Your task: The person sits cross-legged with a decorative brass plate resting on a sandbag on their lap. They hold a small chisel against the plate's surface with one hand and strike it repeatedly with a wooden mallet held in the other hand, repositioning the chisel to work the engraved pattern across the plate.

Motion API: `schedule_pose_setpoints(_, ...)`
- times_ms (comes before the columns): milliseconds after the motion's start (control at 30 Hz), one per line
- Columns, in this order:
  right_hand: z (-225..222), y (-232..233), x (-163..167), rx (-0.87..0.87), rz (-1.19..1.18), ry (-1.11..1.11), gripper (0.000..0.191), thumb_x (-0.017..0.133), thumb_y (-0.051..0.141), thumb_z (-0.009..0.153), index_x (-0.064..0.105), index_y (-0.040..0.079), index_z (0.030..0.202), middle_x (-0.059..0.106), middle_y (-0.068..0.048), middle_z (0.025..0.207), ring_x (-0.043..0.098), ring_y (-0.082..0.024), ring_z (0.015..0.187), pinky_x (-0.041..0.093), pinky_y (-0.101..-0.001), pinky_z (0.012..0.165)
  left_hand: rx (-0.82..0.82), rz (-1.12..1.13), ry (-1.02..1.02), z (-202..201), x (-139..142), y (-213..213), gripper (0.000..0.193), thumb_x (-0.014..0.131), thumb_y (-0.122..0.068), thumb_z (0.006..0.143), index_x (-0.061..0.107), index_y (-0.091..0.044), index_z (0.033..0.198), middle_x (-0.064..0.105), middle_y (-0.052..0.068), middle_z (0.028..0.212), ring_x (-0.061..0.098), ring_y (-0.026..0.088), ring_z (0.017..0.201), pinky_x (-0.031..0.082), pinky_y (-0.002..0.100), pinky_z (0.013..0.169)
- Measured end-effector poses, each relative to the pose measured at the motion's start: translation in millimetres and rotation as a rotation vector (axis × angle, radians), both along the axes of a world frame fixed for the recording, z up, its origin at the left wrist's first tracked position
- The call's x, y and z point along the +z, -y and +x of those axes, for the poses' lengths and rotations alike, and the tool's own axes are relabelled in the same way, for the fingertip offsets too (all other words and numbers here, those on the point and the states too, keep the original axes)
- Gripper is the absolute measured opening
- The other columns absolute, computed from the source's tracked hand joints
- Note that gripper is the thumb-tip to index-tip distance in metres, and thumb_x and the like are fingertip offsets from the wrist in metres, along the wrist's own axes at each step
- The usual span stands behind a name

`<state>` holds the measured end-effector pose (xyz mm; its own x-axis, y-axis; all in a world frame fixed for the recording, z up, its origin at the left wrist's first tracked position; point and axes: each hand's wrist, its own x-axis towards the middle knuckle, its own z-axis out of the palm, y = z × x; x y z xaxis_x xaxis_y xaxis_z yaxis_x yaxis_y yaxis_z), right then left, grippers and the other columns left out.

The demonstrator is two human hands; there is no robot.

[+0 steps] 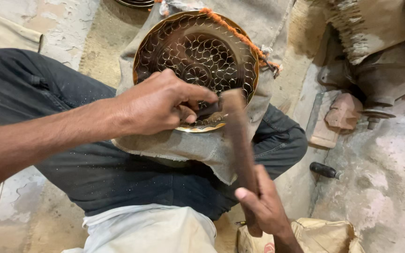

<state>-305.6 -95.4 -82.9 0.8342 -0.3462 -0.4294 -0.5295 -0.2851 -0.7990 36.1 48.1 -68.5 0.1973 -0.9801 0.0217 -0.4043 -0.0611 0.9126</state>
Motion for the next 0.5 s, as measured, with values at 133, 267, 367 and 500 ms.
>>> schedule_pose_setpoints(133, -7.3, -4.3, -6.3, -0.270, 0.269, 0.099, 0.044, 0.064, 0.034, 0.091, 0.047, 0.003, 0.119, 0.060, -0.009, 0.091, 0.063, -0.017, 0.075, 0.055, -0.0346, 0.068, 0.001, 0.037, 0.005, -0.6, 0.6, -0.6, 0.048, 0.069, 0.004, 0.082, 0.068, -0.007, 0.129, 0.078, 0.016, 0.103, 0.080, 0.021, 0.089, 0.064, 0.034, 0.083)
schedule_pose_setpoints(267, -9.2, -6.1, -8.6, -0.199, 0.282, 0.145, 0.039, 0.061, 0.029, 0.095, 0.047, 0.002, 0.120, 0.059, -0.008, 0.091, 0.063, -0.016, 0.076, 0.055, -0.0340, 0.069, 0.002, 0.053, 0.027, 0.4, 0.5, -0.3, 0.049, 0.069, 0.004, 0.081, 0.069, -0.009, 0.129, 0.079, 0.015, 0.098, 0.080, 0.021, 0.087, 0.064, 0.035, 0.083)
schedule_pose_setpoints(367, -7.7, -7.9, -9.4, -0.190, 0.205, 0.075, 0.038, 0.063, 0.026, 0.094, 0.048, 0.002, 0.119, 0.058, -0.008, 0.086, 0.059, -0.015, 0.071, 0.052, -0.0323, 0.064, -0.003, 0.058, 0.037, -0.7, -0.3, 0.6, 0.047, 0.068, 0.003, 0.083, 0.068, -0.009, 0.128, 0.079, 0.014, 0.103, 0.080, 0.021, 0.087, 0.064, 0.034, 0.084)
schedule_pose_setpoints(500, -5.8, -8.9, -10.1, -0.216, 0.398, 0.300, 0.042, 0.058, 0.030, 0.099, 0.036, 0.005, 0.124, 0.060, -0.008, 0.095, 0.066, -0.017, 0.081, 0.057, -0.0318, 0.074, -0.010, 0.056, 0.036, -0.1, -0.7, 0.5, 0.046, 0.071, -0.001, 0.083, 0.069, -0.010, 0.128, 0.078, 0.014, 0.105, 0.079, 0.021, 0.090, 0.063, 0.035, 0.084)
